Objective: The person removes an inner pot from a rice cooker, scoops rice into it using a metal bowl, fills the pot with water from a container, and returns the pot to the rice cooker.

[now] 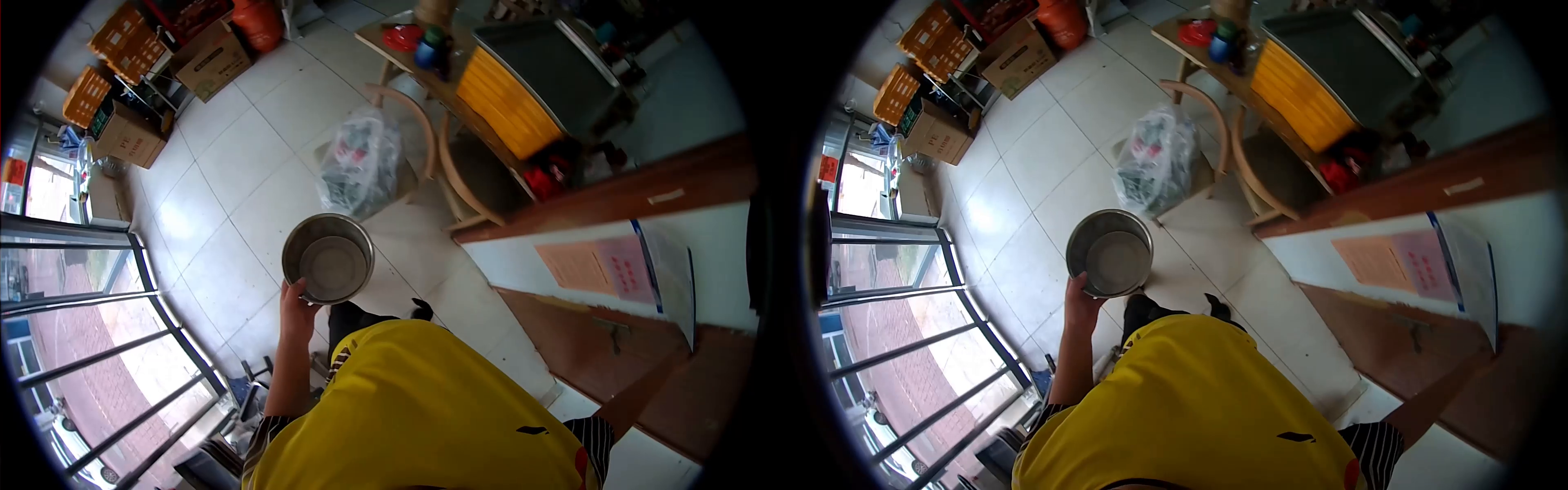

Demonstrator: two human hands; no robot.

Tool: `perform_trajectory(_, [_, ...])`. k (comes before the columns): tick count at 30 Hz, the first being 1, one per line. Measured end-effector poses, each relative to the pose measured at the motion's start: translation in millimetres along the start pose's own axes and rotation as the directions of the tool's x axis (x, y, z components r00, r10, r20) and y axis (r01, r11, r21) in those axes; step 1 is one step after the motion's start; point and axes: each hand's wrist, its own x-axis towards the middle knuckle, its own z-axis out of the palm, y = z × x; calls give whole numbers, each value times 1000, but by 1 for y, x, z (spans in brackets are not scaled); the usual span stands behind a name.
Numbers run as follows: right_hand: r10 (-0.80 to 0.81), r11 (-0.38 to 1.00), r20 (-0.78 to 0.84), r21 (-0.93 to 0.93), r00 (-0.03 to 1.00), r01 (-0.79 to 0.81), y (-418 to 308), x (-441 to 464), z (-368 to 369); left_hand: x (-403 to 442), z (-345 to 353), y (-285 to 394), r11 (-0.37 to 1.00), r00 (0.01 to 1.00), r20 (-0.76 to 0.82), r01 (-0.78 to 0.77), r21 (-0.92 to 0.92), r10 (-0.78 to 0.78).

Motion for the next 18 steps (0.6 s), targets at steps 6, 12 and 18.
perform_trajectory(6, [695,152,431,-871,576,468,-45,-238,104,108,-44,123,998,999,-18,39,59,-38])
perform_trajectory(12, [732,227,611,-635,-301,-738,-414,-403,457,208,-60,246,987,999,5,-45,152,45])
perform_trajectory(18, [-11,595,928,-294,-373,-748,-685,-441,738,320,-41,342,986,996,51,-79,148,72])
